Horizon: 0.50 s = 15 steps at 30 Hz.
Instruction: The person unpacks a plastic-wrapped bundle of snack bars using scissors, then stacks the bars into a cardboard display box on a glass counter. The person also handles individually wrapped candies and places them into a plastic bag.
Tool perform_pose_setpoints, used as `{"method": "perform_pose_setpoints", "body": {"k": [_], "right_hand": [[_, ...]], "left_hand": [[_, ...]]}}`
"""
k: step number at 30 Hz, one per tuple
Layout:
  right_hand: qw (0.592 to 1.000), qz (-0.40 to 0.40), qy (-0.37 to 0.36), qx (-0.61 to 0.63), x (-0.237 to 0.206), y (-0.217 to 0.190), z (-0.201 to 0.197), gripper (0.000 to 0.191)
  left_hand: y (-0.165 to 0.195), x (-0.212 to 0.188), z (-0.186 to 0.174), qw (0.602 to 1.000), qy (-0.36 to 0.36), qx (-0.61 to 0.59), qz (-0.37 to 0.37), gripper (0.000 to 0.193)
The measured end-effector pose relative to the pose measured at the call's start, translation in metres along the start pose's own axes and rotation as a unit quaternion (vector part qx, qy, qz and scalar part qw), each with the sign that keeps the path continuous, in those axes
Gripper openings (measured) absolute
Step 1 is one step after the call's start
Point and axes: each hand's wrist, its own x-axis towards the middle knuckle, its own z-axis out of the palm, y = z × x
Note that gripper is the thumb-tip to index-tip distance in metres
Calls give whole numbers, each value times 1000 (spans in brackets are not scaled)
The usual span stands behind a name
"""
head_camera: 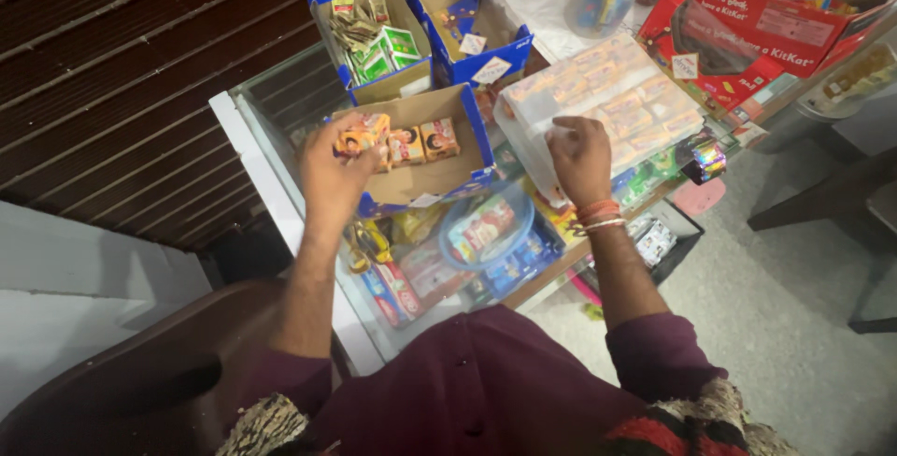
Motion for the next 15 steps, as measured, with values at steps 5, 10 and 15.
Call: {"method": "perform_pose_setpoints", "body": {"k": [5,10,15], "right_hand": [[989,6,6,148,-3,-70,23,18],[896,72,-172,402,-6,-118,84,30],[822,216,-331,410,9,-110,132,32]], "left_hand": [[27,-16,7,987,48,80,132,60],[44,-29,24,998,5,-40,48,51],[38,-33,8,996,-28,25,78,59]]}}
